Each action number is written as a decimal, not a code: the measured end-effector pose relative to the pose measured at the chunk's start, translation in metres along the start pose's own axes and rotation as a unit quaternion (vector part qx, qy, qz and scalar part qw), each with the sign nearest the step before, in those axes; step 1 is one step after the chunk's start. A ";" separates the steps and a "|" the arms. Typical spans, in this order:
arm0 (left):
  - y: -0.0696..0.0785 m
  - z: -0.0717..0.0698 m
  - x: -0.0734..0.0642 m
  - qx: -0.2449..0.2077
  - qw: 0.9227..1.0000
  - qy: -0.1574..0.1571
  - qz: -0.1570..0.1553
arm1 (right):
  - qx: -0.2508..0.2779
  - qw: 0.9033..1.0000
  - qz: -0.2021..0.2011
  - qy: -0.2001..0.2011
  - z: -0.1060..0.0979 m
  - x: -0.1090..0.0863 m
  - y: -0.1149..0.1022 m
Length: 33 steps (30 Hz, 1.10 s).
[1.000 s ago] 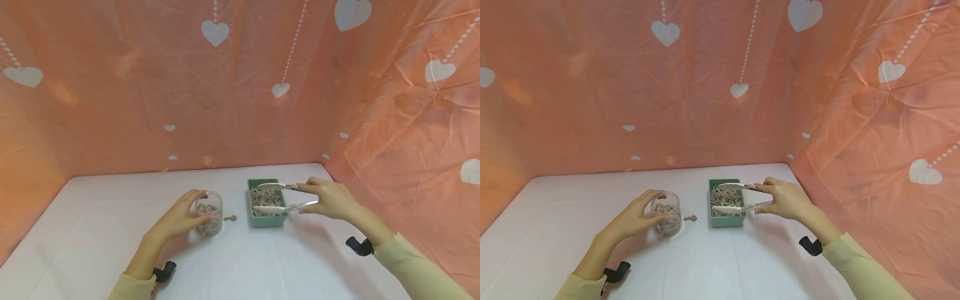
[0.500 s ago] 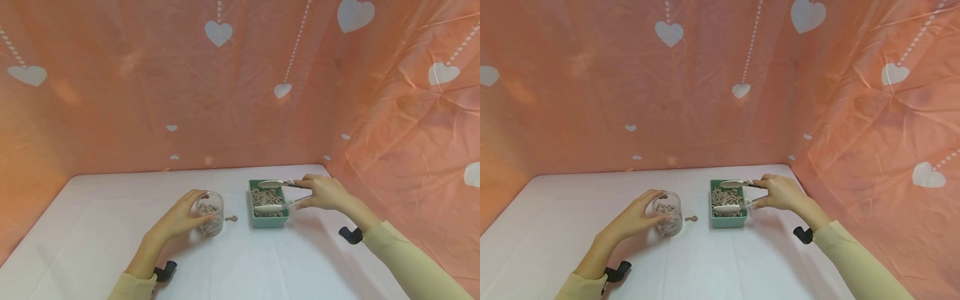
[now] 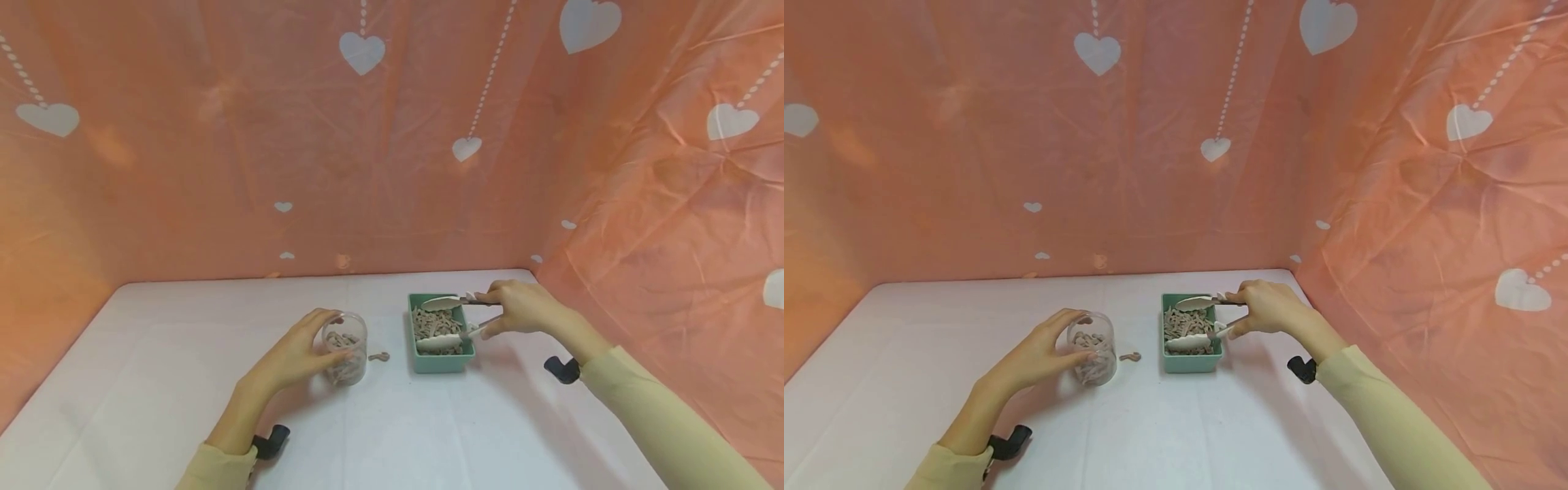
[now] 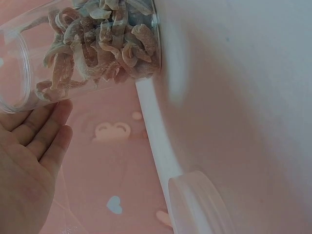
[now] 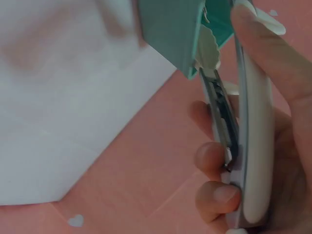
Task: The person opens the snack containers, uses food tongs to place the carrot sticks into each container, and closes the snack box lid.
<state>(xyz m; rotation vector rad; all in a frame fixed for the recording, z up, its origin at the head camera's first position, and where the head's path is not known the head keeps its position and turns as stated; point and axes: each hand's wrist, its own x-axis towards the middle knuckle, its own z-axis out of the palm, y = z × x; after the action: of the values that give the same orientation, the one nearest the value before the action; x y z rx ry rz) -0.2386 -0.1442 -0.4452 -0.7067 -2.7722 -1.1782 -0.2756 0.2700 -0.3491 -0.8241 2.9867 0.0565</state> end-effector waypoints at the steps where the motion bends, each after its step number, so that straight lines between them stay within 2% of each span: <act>1: 0.000 0.000 0.000 0.000 1.000 0.000 0.000 | 0.000 1.000 -0.002 -0.006 -0.002 0.002 0.000; 6: 0.000 0.002 -0.002 0.002 1.000 0.003 0.001 | 0.015 0.999 -0.004 -0.049 -0.006 0.012 0.002; 9: 0.002 0.002 -0.003 0.000 1.000 0.005 0.005 | 0.022 0.998 -0.014 -0.061 -0.009 0.018 0.004; 17: 0.006 0.003 -0.005 -0.001 1.000 0.006 0.005 | 0.013 0.997 -0.034 -0.067 -0.008 0.027 0.011; 33: 0.006 0.003 -0.005 0.002 1.000 0.007 0.001 | 0.035 0.997 -0.051 -0.050 -0.001 0.022 0.017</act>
<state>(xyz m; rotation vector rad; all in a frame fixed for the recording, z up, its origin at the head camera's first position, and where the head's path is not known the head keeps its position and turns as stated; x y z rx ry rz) -0.2314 -0.1398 -0.4443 -0.6983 -2.7606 -1.1734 -0.3030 0.2737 -0.3487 -0.9363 2.8321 -0.0096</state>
